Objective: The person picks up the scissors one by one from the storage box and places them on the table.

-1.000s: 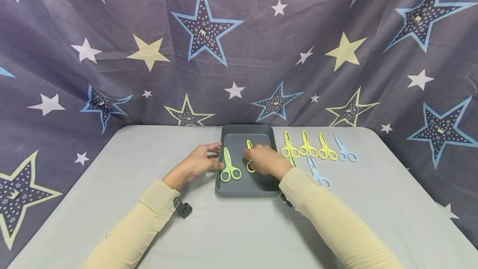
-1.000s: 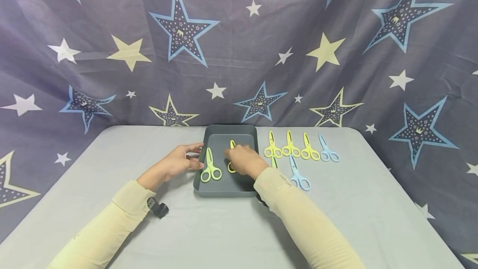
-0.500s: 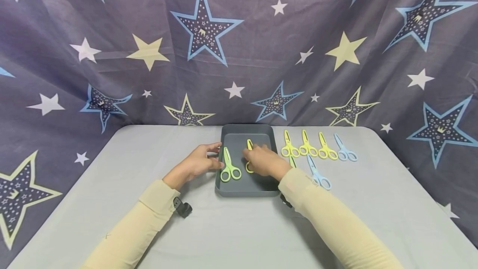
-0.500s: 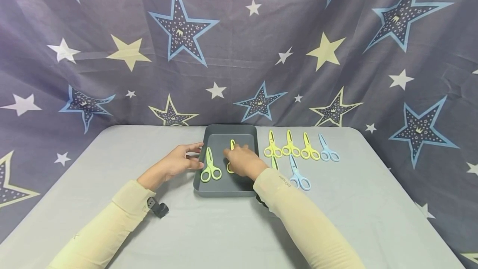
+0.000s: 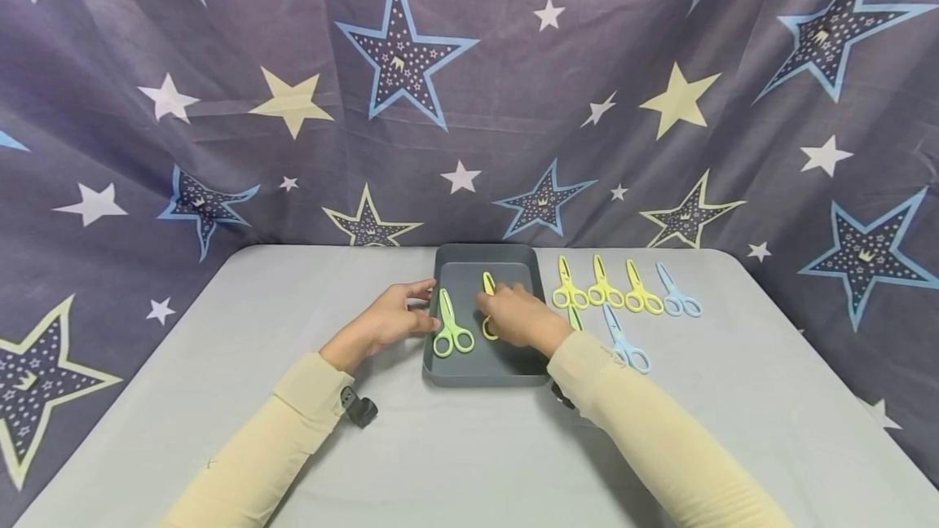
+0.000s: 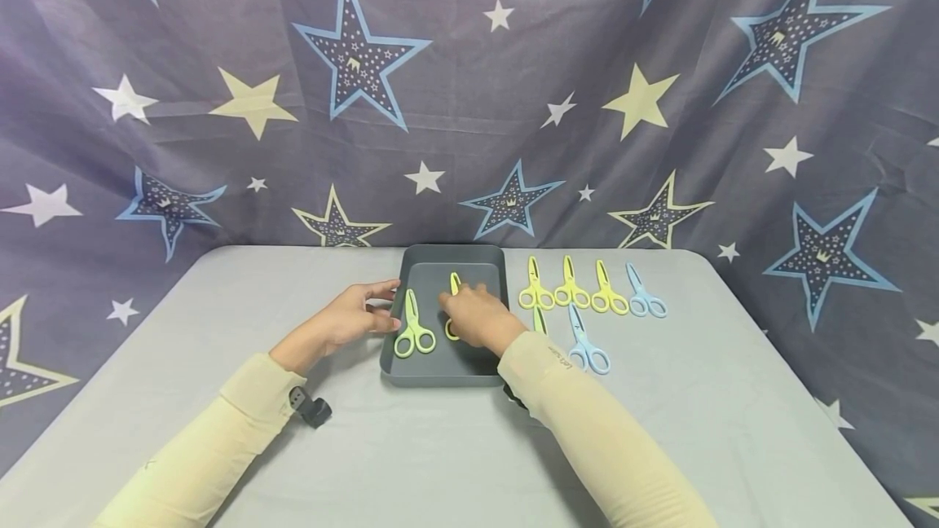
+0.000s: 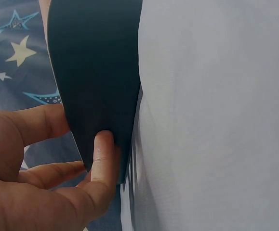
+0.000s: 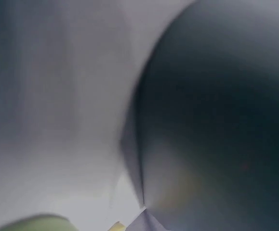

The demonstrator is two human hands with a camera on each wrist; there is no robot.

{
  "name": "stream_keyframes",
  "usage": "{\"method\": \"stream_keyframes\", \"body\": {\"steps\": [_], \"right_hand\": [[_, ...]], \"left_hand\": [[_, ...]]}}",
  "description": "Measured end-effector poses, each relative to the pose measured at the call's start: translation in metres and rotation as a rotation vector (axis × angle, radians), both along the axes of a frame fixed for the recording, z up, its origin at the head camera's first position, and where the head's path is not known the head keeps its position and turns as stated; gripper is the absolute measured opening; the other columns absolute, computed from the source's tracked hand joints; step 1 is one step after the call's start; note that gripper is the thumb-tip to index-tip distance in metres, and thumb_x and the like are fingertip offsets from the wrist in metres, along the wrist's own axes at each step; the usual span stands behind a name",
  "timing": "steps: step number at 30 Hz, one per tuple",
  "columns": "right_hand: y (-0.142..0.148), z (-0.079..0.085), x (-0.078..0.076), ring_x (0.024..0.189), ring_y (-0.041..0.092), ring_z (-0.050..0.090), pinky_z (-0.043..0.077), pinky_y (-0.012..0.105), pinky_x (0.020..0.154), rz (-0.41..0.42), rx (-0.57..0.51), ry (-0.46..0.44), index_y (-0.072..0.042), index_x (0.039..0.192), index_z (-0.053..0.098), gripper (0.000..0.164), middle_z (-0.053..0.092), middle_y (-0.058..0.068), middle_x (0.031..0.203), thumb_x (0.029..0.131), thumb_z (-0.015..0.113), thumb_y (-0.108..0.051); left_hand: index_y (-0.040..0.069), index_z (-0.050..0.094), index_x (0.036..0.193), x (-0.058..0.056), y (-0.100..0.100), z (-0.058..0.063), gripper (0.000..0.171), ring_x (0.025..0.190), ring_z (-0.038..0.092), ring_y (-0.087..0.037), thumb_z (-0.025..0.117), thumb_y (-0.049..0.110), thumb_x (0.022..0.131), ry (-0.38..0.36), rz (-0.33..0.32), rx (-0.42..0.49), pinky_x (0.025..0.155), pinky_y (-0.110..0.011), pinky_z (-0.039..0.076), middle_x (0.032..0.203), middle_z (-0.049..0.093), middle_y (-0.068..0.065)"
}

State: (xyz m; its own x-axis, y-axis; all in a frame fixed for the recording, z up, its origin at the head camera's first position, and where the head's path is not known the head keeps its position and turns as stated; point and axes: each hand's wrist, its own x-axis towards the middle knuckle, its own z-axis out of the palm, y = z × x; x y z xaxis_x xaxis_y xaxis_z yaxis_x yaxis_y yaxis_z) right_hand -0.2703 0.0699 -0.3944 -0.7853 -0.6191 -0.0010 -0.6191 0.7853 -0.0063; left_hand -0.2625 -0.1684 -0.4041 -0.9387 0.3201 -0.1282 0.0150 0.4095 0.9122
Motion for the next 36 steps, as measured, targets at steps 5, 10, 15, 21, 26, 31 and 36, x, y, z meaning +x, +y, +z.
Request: {"method": "stream_keyframes", "body": {"steps": [5,10,15,21,26,31,36], "right_hand": [[0.0006,-0.0019,-0.0003,0.09,0.031,0.062,0.055,0.046,0.082,-0.003,0.008,0.01,-0.01,0.11,0.067,0.014,0.067,0.012,0.1,0.097,0.065,-0.011],[0.0016,-0.0027,0.0001,0.084,0.029,0.062,0.055,0.045,0.078,0.015,-0.005,0.024,-0.01,0.108,0.067,0.014,0.067,0.01,0.096,0.094,0.068,-0.01],[0.0027,-0.0026,0.0007,0.083,0.027,0.061,0.054,0.045,0.077,0.037,-0.018,0.041,-0.009,0.106,0.067,0.013,0.066,0.009,0.092,0.093,0.069,-0.01],[0.0043,-0.0028,0.0011,0.078,0.027,0.059,0.055,0.043,0.069,0.031,-0.037,0.055,-0.01,0.102,0.064,0.01,0.064,0.011,0.09,0.093,0.069,-0.01],[0.0041,-0.0022,0.0009,0.078,0.028,0.059,0.055,0.044,0.068,0.031,-0.045,0.066,-0.01,0.103,0.064,0.011,0.064,0.012,0.09,0.093,0.069,-0.011],[0.0042,-0.0009,0.0018,0.079,0.026,0.058,0.053,0.044,0.072,0.041,-0.039,0.073,-0.01,0.103,0.064,0.011,0.064,0.01,0.089,0.092,0.069,-0.011],[0.0053,0.0014,0.0042,0.082,0.027,0.059,0.054,0.042,0.071,0.018,-0.023,0.051,-0.011,0.106,0.066,0.015,0.064,0.01,0.093,0.093,0.07,-0.013]], "left_hand": [[0.001,0.032,0.159,-0.0007,-0.0002,-0.0007,0.086,0.129,0.056,-0.036,0.074,0.002,0.085,0.001,-0.002,0.007,0.102,-0.038,0.054,0.15,0.046,-0.022],[0.002,0.032,0.159,0.0003,0.0003,-0.0004,0.085,0.118,0.062,-0.03,0.073,0.001,0.085,-0.006,0.0,0.018,0.098,-0.034,0.056,0.15,0.046,-0.022],[0.002,0.032,0.159,-0.0005,0.0007,-0.0007,0.085,0.114,0.063,-0.026,0.073,0.001,0.085,-0.008,0.002,0.024,0.096,-0.032,0.057,0.149,0.046,-0.022],[-0.001,0.03,0.159,-0.001,-0.0001,0.0002,0.085,0.119,0.061,-0.032,0.073,0.0,0.086,-0.006,-0.011,0.029,0.098,-0.034,0.057,0.15,0.044,-0.026],[-0.001,0.03,0.159,-0.0014,-0.0005,-0.0011,0.085,0.119,0.062,-0.032,0.073,0.0,0.085,0.0,-0.009,0.024,0.098,-0.034,0.056,0.151,0.044,-0.026],[0.001,0.032,0.159,-0.0012,-0.001,-0.0022,0.085,0.118,0.062,-0.031,0.073,0.001,0.085,0.005,-0.001,0.014,0.098,-0.034,0.056,0.15,0.046,-0.024],[0.0,0.032,0.159,-0.0015,-0.0003,-0.002,0.086,0.114,0.064,-0.028,0.074,0.001,0.084,0.007,-0.004,0.01,0.098,-0.036,0.056,0.148,0.047,-0.023]]}}
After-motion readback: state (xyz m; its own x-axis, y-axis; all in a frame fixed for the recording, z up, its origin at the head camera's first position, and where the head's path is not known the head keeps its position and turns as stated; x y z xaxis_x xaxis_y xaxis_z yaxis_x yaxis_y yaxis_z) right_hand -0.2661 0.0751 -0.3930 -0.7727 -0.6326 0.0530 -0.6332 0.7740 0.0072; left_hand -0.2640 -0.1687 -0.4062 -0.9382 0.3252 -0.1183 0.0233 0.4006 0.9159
